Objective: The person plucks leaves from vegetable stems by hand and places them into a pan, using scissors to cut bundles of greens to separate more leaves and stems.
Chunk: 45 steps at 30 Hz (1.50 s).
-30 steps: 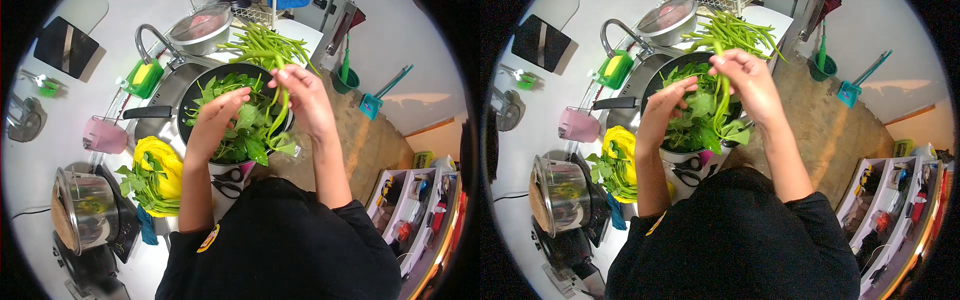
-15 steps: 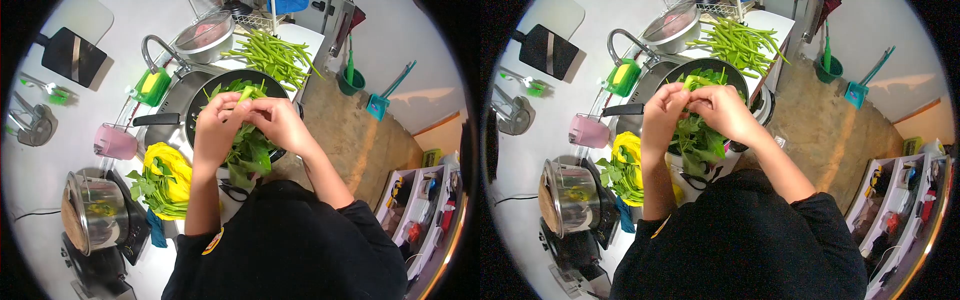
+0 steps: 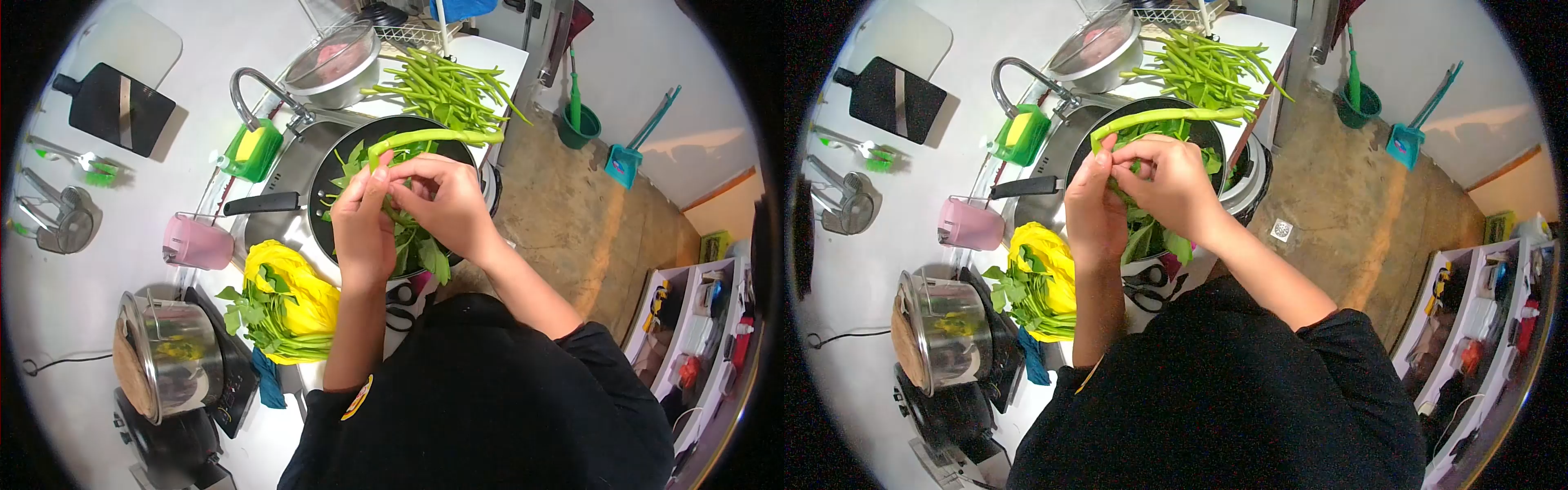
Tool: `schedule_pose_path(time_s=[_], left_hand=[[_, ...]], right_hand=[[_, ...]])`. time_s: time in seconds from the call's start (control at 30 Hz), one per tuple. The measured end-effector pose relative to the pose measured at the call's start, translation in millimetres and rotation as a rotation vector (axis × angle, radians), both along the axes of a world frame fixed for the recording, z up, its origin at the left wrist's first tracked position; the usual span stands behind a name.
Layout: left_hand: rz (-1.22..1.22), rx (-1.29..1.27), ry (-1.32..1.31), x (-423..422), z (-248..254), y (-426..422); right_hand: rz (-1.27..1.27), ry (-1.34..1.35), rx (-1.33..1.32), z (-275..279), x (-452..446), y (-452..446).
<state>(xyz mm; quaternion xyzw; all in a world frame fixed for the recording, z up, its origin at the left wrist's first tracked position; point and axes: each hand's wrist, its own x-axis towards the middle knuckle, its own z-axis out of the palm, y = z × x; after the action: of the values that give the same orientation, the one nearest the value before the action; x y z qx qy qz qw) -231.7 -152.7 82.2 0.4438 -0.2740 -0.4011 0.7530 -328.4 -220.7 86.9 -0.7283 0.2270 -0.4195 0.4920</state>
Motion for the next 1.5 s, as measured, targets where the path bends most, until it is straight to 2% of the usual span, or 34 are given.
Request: schedule_pose_path(time_s=[0.1, 0.23, 0.33, 0.4, 0.43, 0.53, 0.6, 0.63, 0.7, 0.77, 0.83, 0.9, 1.0, 1.03, 1.1, 1.17, 1.23, 1.3, 1.37, 1.4, 1.5], left_hand=[[0.034, -0.024, 0.119, -6.1, 4.9, 0.0], [0.016, -0.042, 0.04, 2.3, -10.1, 1.8], [0.092, -0.051, -0.063, -2.6, -14.9, 0.3], [0.158, -0.083, -0.072, -10.7, -17.2, -2.0], [0.202, -0.056, -0.14, -13.0, -18.4, -2.2], [0.294, -0.004, -0.395, -20.4, -16.6, -0.9], [0.296, -0.001, -0.63, -28.8, -6.7, 3.9], [0.21, -0.16, -0.695, -31.1, -11.4, 7.7], [0.175, -0.21, -0.664, -29.3, -4.7, 15.0], [0.126, -0.362, -0.103, -7.7, 6.3, 27.2], [0.346, -0.425, 0.072, 16.8, 33.2, 34.8], [0.374, -0.493, 0.26, 41.1, 50.4, 48.1], [-0.126, -0.55, 0.29, 63.9, 43.4, 68.2], [-0.172, -0.506, 0.327, 61.9, 34.9, 68.5], [-0.22, -0.317, 0.078, 49.7, 26.5, 62.8], [-0.008, -0.048, -0.232, 24.6, 21.2, 50.5], [0.228, -0.007, -0.626, 7.8, 11.3, 30.2], [0.118, 0.018, -0.576, 1.6, 7.8, 29.0], [0.097, 0.085, -0.684, 0.8, 7.3, 30.0], [0.105, 0.108, -0.658, -1.8, 6.0, 30.5], [0.106, 0.293, -0.716, -1.5, 19.8, 40.0]], right_hand=[[0.016, -0.014, -0.018, 0.0, -2.1, -2.6], [-0.033, -0.042, -0.176, -2.1, -0.4, -4.3], [-0.048, -0.037, -0.041, -0.2, -1.0, 0.8], [0.088, -0.234, 0.284, -15.0, 6.3, -1.7], [0.158, -0.333, 0.446, -20.0, 9.0, -2.7], [0.204, -0.474, 0.641, -15.8, 7.7, 4.8], [0.12, -0.497, 0.704, -24.6, 9.6, -9.0], [0.078, -0.508, 0.738, -30.9, 9.6, -18.6], [0.233, -0.59, 0.805, -36.2, 3.4, -38.7], [0.221, -0.656, 0.844, -28.2, -8.1, -39.4], [0.259, -0.667, 0.858, -20.5, -18.9, -45.1], [0.278, -0.756, 0.822, -17.1, -22.3, -48.1], [0.385, -0.786, 0.779, -8.7, -24.6, -43.0], [0.431, -0.791, 0.769, -4.3, -25.3, -38.8], [0.464, -0.737, 0.713, 4.6, -23.9, -29.8], [0.509, -0.691, 0.671, 13.6, -22.4, -22.0], [0.533, -0.68, 0.672, 20.4, -21.9, -14.6], [0.533, -0.662, 0.665, 23.3, -20.5, -11.1], [0.566, -0.632, 0.624, 16.7, -20.9, -16.7], [0.581, -0.618, 0.605, 14.5, -21.4, -18.5], [-0.097, 0.166, -0.673, 22.8, -26.3, -15.0]])
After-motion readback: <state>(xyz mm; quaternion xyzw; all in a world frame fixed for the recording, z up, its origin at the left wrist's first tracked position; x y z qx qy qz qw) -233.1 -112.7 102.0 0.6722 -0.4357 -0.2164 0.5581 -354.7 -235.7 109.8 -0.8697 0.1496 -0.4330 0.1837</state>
